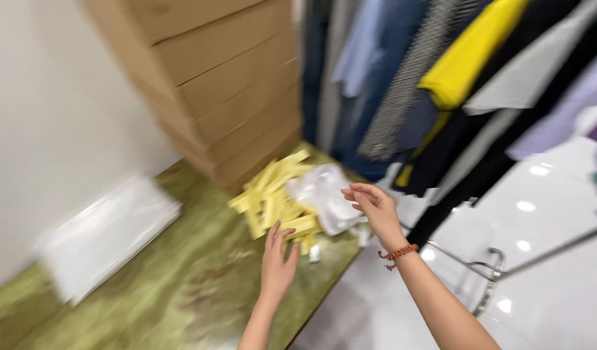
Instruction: The person takes a black t-shirt from a clothing rack, lays it on a table, and folds it into a compact roll. They then repeat the process with a grey t-shirt, folding it and placing it next to the first one.
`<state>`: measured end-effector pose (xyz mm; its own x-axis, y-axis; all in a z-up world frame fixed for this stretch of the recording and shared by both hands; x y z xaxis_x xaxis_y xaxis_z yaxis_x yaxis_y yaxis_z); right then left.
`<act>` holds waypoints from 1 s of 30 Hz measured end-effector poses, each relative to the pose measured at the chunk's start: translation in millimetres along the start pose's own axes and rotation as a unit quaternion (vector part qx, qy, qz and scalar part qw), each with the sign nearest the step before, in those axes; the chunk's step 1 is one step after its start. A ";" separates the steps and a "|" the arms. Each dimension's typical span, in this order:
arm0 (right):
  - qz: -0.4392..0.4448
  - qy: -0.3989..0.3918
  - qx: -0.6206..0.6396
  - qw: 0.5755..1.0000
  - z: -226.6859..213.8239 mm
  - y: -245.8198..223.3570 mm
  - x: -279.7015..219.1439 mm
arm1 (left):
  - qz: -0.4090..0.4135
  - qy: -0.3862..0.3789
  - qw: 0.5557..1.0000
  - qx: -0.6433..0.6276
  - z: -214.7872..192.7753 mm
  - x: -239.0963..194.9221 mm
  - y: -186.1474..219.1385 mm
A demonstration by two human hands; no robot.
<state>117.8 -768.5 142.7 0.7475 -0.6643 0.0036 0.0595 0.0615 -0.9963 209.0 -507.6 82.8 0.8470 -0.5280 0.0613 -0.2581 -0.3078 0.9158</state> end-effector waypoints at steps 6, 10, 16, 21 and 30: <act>-0.026 0.112 -0.034 0.993 -139.2 -74.5 -11.9 | 0.161 -0.117 0.980 -0.014 132.9 37.8 125.6; -0.076 0.141 -0.024 0.987 -204.0 -109.7 -9.8 | 0.224 -0.172 0.959 -0.036 198.8 63.2 203.6; -0.133 0.202 -0.051 0.969 -254.7 -179.6 -16.7 | 0.310 -0.229 0.919 -0.078 271.3 117.5 319.4; -0.248 0.199 -0.158 0.935 -311.2 -218.7 12.8 | 0.455 -0.050 0.882 -0.112 315.0 190.0 408.9; -0.299 0.232 -0.285 0.881 -375.9 -334.3 111.8 | 0.307 -0.194 0.900 -0.242 434.4 365.9 525.0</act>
<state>-67.2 -1143.3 444.1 0.3371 -0.6922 0.6381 -0.0902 -0.6984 -0.7100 181.5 -1206.2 413.5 0.3633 -0.7461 0.5580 -0.3103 0.4678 0.8276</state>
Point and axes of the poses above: each hand's wrist, its own x-axis towards the middle knuckle, its own z-axis out of the palm, y = z × x, the point moved 2 cm from there along x, towards the middle knuckle, and after that the axes turned 1 degree about -y, right-handed, at the moved point
